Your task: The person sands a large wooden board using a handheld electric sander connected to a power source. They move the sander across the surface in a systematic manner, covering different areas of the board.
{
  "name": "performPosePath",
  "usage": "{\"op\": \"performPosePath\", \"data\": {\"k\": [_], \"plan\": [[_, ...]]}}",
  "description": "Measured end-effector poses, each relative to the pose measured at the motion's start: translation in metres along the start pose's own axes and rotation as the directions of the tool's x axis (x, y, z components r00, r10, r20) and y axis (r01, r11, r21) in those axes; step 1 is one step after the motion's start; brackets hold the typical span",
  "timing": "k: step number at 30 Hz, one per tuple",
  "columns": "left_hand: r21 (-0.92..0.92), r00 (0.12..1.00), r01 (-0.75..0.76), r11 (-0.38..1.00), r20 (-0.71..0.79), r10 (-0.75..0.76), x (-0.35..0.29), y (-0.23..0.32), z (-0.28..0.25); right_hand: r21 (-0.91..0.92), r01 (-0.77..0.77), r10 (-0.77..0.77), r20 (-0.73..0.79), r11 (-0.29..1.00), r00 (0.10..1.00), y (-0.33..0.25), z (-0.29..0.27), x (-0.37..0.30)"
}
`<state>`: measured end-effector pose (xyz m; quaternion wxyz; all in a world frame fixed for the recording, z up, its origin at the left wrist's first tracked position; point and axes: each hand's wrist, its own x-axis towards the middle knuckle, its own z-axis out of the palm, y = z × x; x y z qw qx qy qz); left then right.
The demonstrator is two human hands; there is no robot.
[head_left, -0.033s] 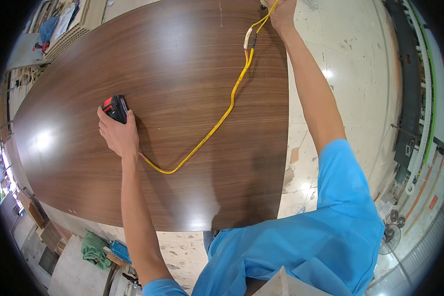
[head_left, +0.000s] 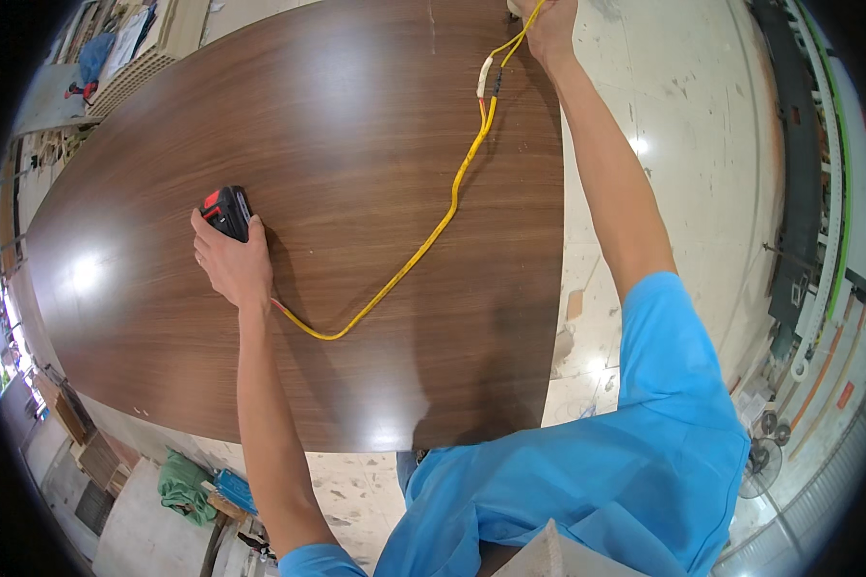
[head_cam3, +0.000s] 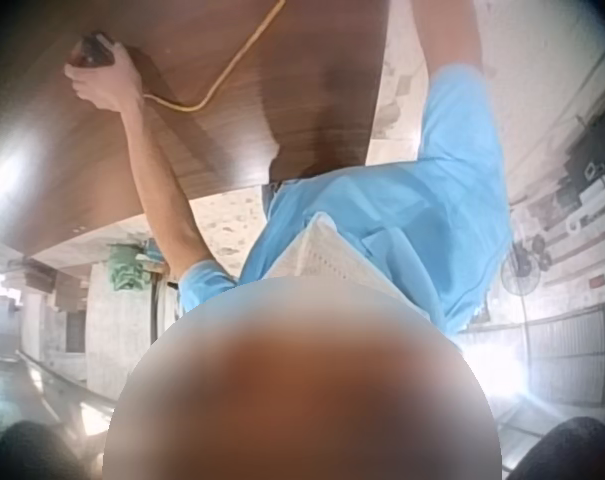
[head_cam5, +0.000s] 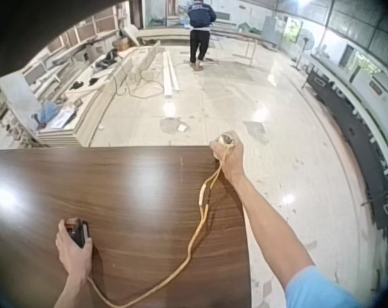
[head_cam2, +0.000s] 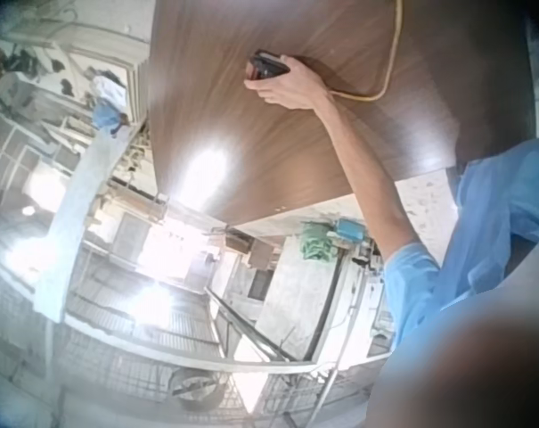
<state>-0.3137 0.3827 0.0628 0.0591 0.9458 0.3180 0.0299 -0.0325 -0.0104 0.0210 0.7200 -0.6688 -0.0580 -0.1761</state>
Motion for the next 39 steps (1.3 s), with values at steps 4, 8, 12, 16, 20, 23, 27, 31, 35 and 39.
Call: {"op": "performPosePath", "data": {"k": [4, 8, 12, 16, 20, 23, 27, 31, 35, 39], "plan": [[-0.012, 1.000, 0.004, 1.000, -0.007, -0.004, 0.003, 0.000, 0.002, -0.097, 0.015, -0.013, 0.020, 0.995, 1.000, -0.001, 0.001, 0.011], [-0.015, 1.000, 0.004, 1.000, -0.021, -0.004, 0.010, 0.005, 0.004, -0.191, 0.126, -0.130, -0.007, 0.973, 0.992, 0.003, -0.001, 0.045], [-0.015, 1.000, 0.013, 1.000, -0.024, -0.013, 0.012, 0.006, 0.002, -0.176, 0.180, -0.190, -0.038, 0.968, 0.981, 0.030, 0.009, 0.057], [-0.020, 1.000, -0.004, 1.000, -0.012, 0.004, 0.014, 0.007, 0.003, -0.297, 0.144, -0.191, -0.138, 0.944, 0.972, 0.018, 0.009, 0.056], [-0.021, 1.000, -0.008, 1.000, -0.020, 0.008, 0.018, 0.005, 0.003, 0.117, 0.267, -0.232, -0.248, 0.957, 0.941, -0.074, -0.004, 0.047], [-0.026, 1.000, -0.007, 1.000, -0.005, 0.007, 0.024, 0.007, 0.006, 0.290, 0.452, -0.392, -0.242, 0.844, 0.887, -0.147, -0.009, -0.007], [0.001, 0.999, -0.046, 0.999, -0.012, 0.046, 0.040, 0.011, 0.008, 0.351, 0.442, -0.274, -0.436, 0.825, 0.857, -0.205, 0.002, -0.116], [-0.041, 0.982, -0.189, 0.981, 0.002, 0.189, 0.044, 0.004, 0.004, 0.302, 0.332, -0.238, -0.306, 0.894, 0.922, -0.235, -0.009, -0.225], [-0.094, 0.930, -0.362, 0.927, 0.032, 0.366, -0.009, -0.043, 0.005, 0.260, 0.178, -0.095, -0.304, 0.949, 0.948, -0.240, 0.000, -0.329], [-0.162, 0.869, -0.484, 0.860, 0.029, 0.494, -0.070, -0.137, -0.006, 0.080, 0.023, 0.003, -0.314, 0.997, 0.949, -0.240, 0.051, -0.434]]}}
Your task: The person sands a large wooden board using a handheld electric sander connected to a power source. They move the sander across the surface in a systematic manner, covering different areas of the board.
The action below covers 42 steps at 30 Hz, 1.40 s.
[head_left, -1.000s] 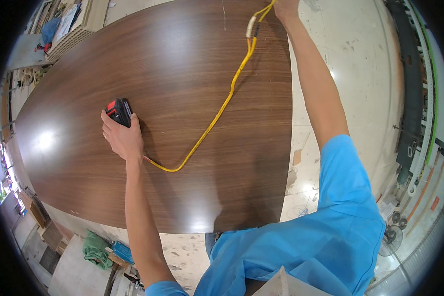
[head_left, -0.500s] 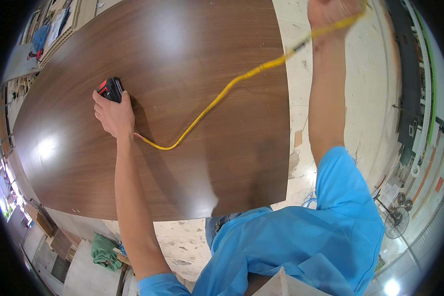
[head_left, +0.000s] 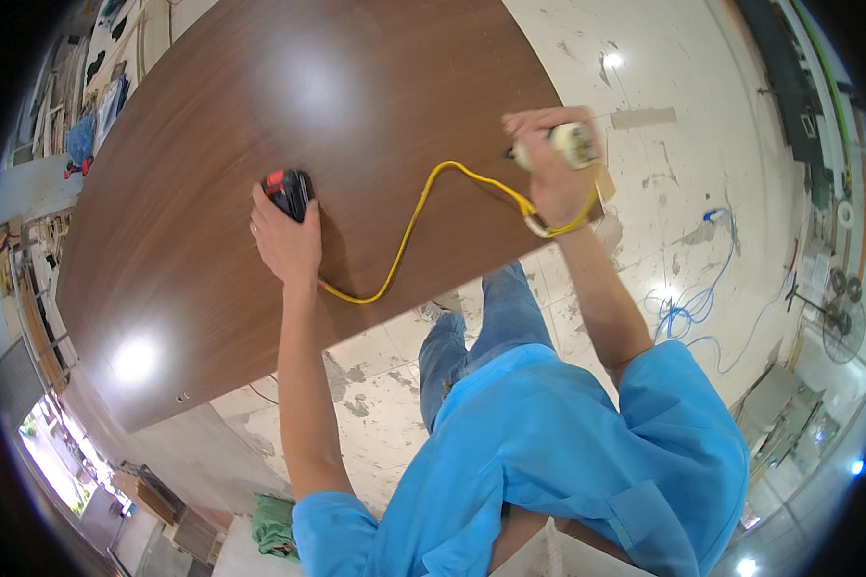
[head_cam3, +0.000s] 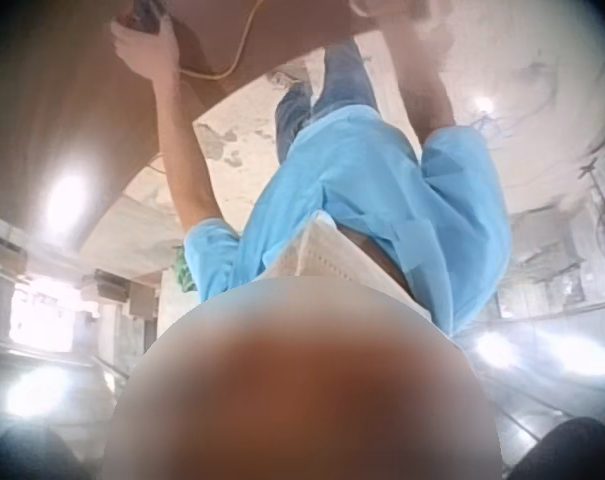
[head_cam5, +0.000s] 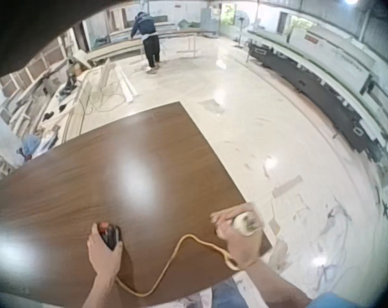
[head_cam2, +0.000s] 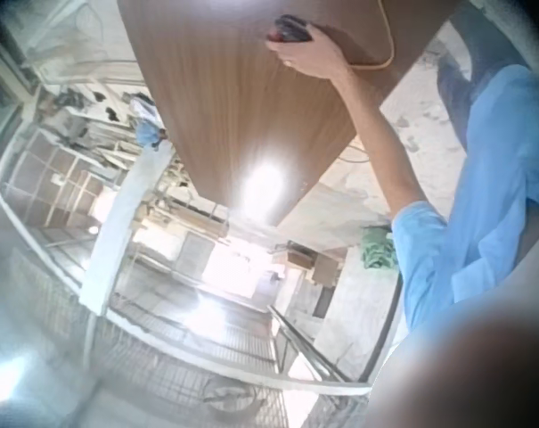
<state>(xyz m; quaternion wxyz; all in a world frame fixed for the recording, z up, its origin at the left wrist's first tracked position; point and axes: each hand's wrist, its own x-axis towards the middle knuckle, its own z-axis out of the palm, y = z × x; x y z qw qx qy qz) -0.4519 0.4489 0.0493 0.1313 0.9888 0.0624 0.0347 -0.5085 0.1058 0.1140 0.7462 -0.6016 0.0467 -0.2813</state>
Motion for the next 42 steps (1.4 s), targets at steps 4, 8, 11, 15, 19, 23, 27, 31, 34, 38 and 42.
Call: {"op": "performPosePath", "data": {"k": [4, 8, 11, 15, 19, 23, 27, 31, 34, 38, 42], "plan": [[0.035, 1.000, -0.010, 0.999, 0.007, 0.010, -0.074, -0.077, -0.024, -0.121, -0.155, 0.158, 0.014, 0.980, 0.987, 0.006, 0.032, -0.092], [0.101, 0.987, 0.139, 0.985, 0.065, -0.146, -0.086, -0.136, -0.047, -0.154, -0.175, 0.182, 0.034, 0.972, 0.983, 0.019, 0.047, -0.133], [0.163, 0.992, 0.106, 0.981, 0.048, -0.115, -0.076, -0.148, -0.041, -0.203, -0.237, 0.243, 0.004, 0.950, 0.970, 0.027, 0.045, -0.141], [0.116, 0.996, 0.089, 0.989, -0.037, -0.085, -0.080, -0.148, -0.035, -0.083, -0.268, 0.269, 0.000, 0.960, 0.963, 0.025, 0.040, -0.141], [0.132, 0.988, 0.146, 0.980, -0.064, -0.139, -0.082, -0.139, -0.035, -0.141, -0.183, 0.195, 0.080, 0.973, 0.977, 0.018, 0.037, -0.140], [0.138, 0.982, 0.184, 0.973, -0.052, -0.179, -0.080, -0.131, -0.038, -0.249, -0.175, 0.215, 0.142, 0.952, 0.966, 0.015, 0.037, -0.144], [0.140, 0.986, 0.167, 0.976, -0.048, -0.161, -0.081, -0.131, -0.038, -0.362, -0.132, 0.219, 0.210, 0.923, 0.953, 0.015, 0.035, -0.149], [0.136, 0.986, 0.161, 0.977, -0.065, -0.153, -0.074, -0.145, -0.041, -0.376, -0.128, 0.221, 0.216, 0.918, 0.951, 0.015, 0.031, -0.152], [0.158, 0.973, 0.223, 0.962, -0.102, -0.208, -0.065, -0.163, -0.043, -0.372, -0.168, 0.245, 0.170, 0.913, 0.954, 0.016, 0.031, -0.154], [0.200, 0.983, 0.171, 0.965, -0.102, -0.153, -0.061, -0.187, -0.044, -0.318, -0.184, 0.245, 0.163, 0.930, 0.956, 0.015, 0.033, -0.155], [0.163, 0.999, 0.033, 0.986, -0.039, -0.027, -0.076, -0.209, -0.044, -0.308, -0.149, 0.194, 0.124, 0.940, 0.973, 0.007, 0.031, -0.159]]}}
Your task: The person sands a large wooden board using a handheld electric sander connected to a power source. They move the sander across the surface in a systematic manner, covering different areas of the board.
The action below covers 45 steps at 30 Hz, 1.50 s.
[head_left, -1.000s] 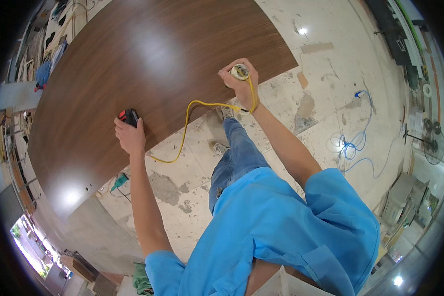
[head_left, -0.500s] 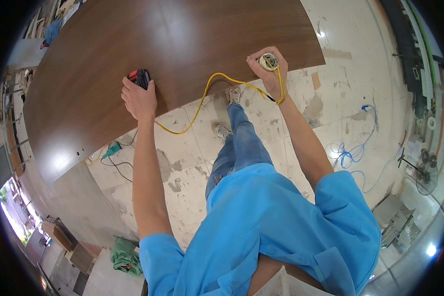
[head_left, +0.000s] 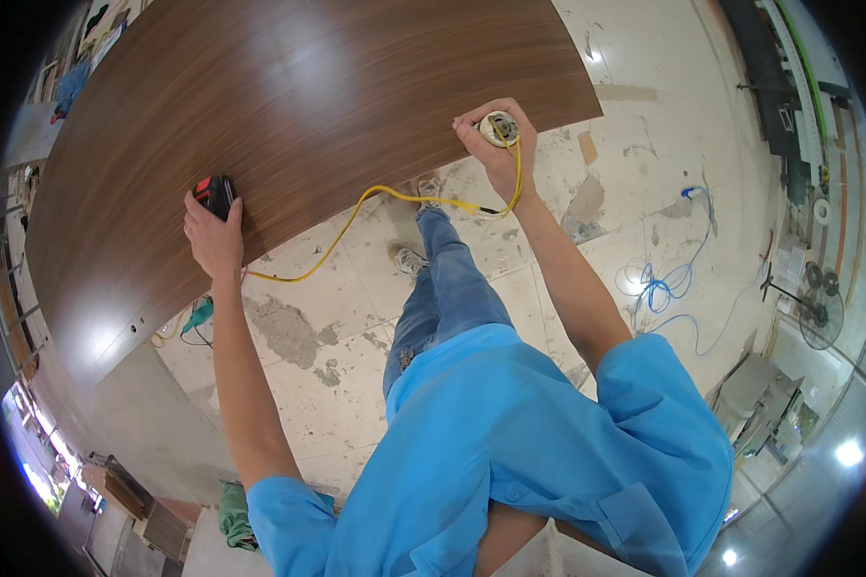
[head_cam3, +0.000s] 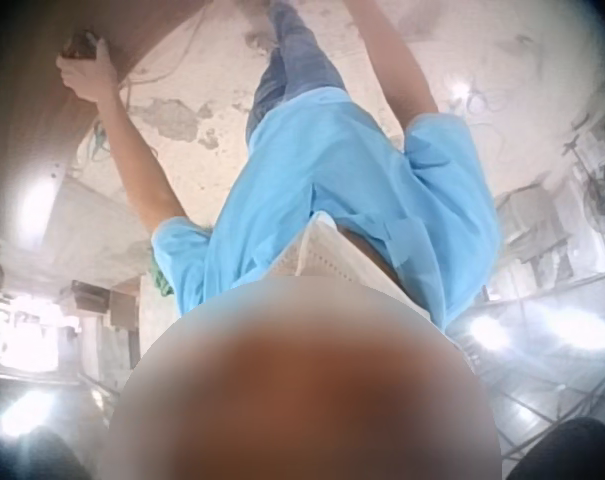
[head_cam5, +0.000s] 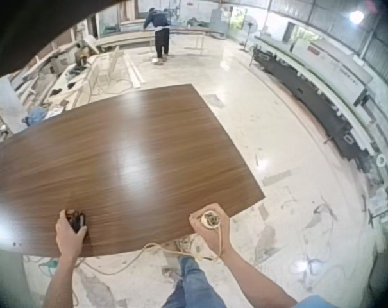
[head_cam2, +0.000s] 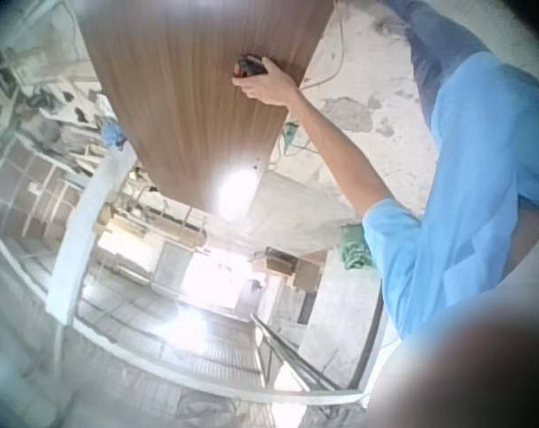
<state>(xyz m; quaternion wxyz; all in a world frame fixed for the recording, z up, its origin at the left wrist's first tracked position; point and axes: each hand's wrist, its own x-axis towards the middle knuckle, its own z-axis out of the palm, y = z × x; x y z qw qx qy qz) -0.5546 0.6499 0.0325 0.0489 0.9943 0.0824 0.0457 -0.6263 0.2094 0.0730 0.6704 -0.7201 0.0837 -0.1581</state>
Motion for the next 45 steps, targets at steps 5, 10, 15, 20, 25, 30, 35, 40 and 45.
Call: {"op": "performPosePath", "data": {"k": [5, 10, 15, 20, 25, 30, 35, 40, 45], "plan": [[-0.083, 0.973, -0.208, 0.975, 0.085, 0.215, -0.025, -0.047, -0.029, 0.064, 0.078, -0.076, -0.039, 0.995, 0.996, -0.009, -0.009, -0.014], [-0.052, 0.998, -0.030, 0.998, 0.056, 0.033, -0.021, -0.021, -0.017, 0.082, 0.040, -0.039, -0.014, 0.996, 0.999, 0.007, 0.000, -0.013], [-0.021, 0.988, 0.148, 0.989, -0.039, -0.149, -0.008, 0.048, 0.002, 0.127, 0.060, -0.056, -0.034, 0.990, 0.998, 0.019, 0.006, -0.003], [-0.023, 0.976, 0.216, 0.976, 0.025, -0.215, 0.006, 0.080, -0.003, 0.101, -0.014, 0.018, -0.036, 0.995, 0.999, 0.022, 0.008, 0.003], [0.000, 0.982, 0.189, 0.982, 0.002, -0.189, 0.018, 0.079, 0.001, 0.069, -0.008, 0.012, -0.055, 0.998, 0.998, 0.025, 0.009, 0.006], [-0.008, 0.985, 0.171, 0.985, -0.004, -0.171, 0.022, 0.070, 0.005, 0.062, 0.004, -0.003, -0.021, 0.998, 1.000, 0.025, 0.002, 0.004], [0.003, 0.987, 0.162, 0.987, 0.010, -0.162, 0.024, 0.071, 0.005, 0.064, -0.013, 0.012, 0.016, 0.998, 1.000, 0.023, -0.004, 0.004], [0.009, 0.987, 0.161, 0.987, 0.001, -0.161, 0.024, 0.077, 0.002, 0.070, 0.015, -0.019, 0.054, 0.997, 0.998, 0.024, -0.001, 0.004], [-0.002, 0.986, 0.168, 0.986, 0.010, -0.168, 0.026, 0.082, -0.002, 0.035, 0.044, -0.046, 0.068, 0.998, 0.997, 0.032, -0.001, 0.006]]}}
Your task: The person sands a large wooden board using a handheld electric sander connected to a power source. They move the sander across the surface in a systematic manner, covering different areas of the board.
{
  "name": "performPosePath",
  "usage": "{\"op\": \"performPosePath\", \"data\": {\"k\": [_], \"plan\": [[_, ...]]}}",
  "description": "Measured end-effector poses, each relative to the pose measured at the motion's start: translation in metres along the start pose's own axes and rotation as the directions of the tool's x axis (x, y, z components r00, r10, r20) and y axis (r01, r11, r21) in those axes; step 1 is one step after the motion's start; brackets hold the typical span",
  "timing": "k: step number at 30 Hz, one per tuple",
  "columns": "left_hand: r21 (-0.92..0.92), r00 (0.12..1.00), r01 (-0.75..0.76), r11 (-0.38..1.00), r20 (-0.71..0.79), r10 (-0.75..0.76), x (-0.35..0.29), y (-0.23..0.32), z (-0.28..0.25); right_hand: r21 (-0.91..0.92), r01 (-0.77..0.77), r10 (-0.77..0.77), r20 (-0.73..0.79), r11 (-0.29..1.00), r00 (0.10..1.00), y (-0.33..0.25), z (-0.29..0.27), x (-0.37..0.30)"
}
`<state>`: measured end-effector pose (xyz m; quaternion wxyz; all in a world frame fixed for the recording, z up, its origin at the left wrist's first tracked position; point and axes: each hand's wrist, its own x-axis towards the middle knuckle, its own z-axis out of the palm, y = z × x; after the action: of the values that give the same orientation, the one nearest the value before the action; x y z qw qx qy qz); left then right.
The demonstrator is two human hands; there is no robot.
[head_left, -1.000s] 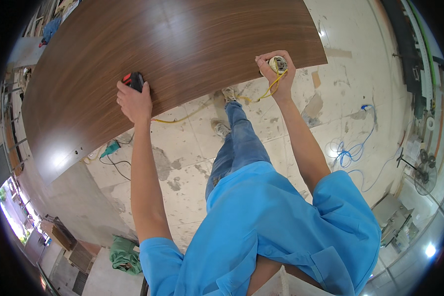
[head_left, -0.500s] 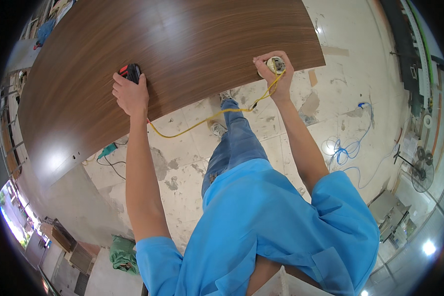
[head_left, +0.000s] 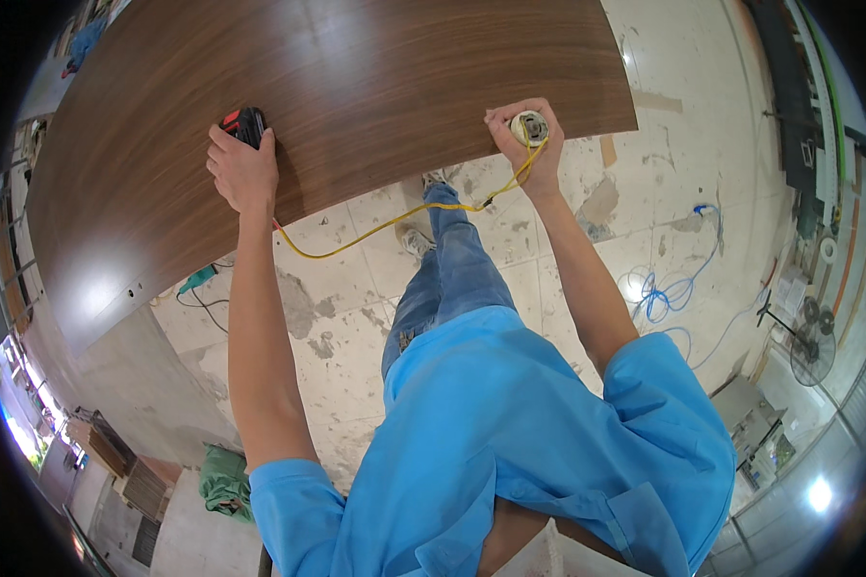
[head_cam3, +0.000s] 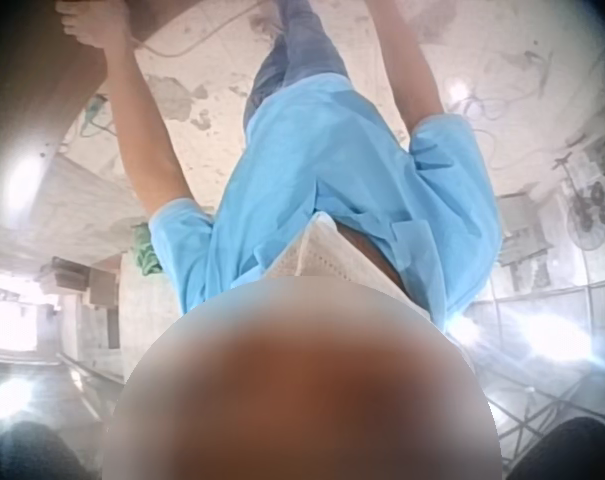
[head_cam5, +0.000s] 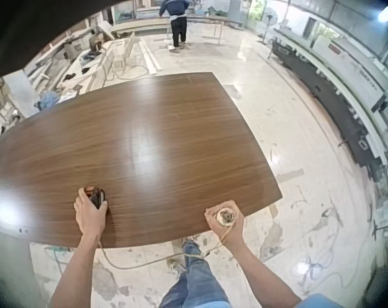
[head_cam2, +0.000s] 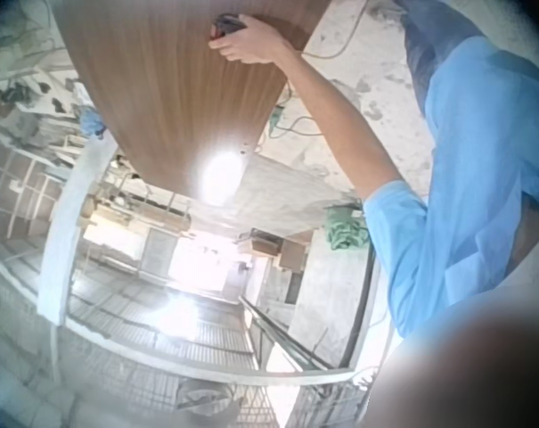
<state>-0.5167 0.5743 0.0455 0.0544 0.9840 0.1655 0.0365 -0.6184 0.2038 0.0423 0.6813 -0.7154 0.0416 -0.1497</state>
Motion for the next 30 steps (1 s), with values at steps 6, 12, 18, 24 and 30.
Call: {"op": "performPosePath", "data": {"k": [6, 12, 18, 24, 30], "plan": [[-0.009, 1.000, 0.014, 1.000, 0.027, -0.013, 0.004, 0.003, 0.000, 0.006, 0.014, -0.014, 0.023, 1.000, 1.000, 0.009, -0.002, 0.000], [0.000, 1.000, 0.005, 1.000, 0.015, -0.005, 0.009, 0.005, 0.003, 0.011, -0.010, 0.010, 0.043, 1.000, 0.999, 0.003, 0.000, 0.000], [-0.001, 1.000, -0.012, 1.000, -0.013, 0.012, 0.016, 0.003, 0.005, 0.024, -0.044, 0.044, 0.023, 0.999, 0.999, -0.005, 0.000, 0.017], [0.001, 1.000, -0.016, 1.000, 0.001, 0.016, 0.025, 0.010, 0.003, 0.013, 0.003, -0.004, 0.033, 1.000, 0.999, 0.003, 0.010, 0.032], [-0.001, 1.000, -0.013, 1.000, 0.018, 0.013, 0.031, 0.012, 0.002, -0.039, 0.015, -0.014, 0.026, 0.999, 1.000, -0.005, 0.008, 0.037]]}}
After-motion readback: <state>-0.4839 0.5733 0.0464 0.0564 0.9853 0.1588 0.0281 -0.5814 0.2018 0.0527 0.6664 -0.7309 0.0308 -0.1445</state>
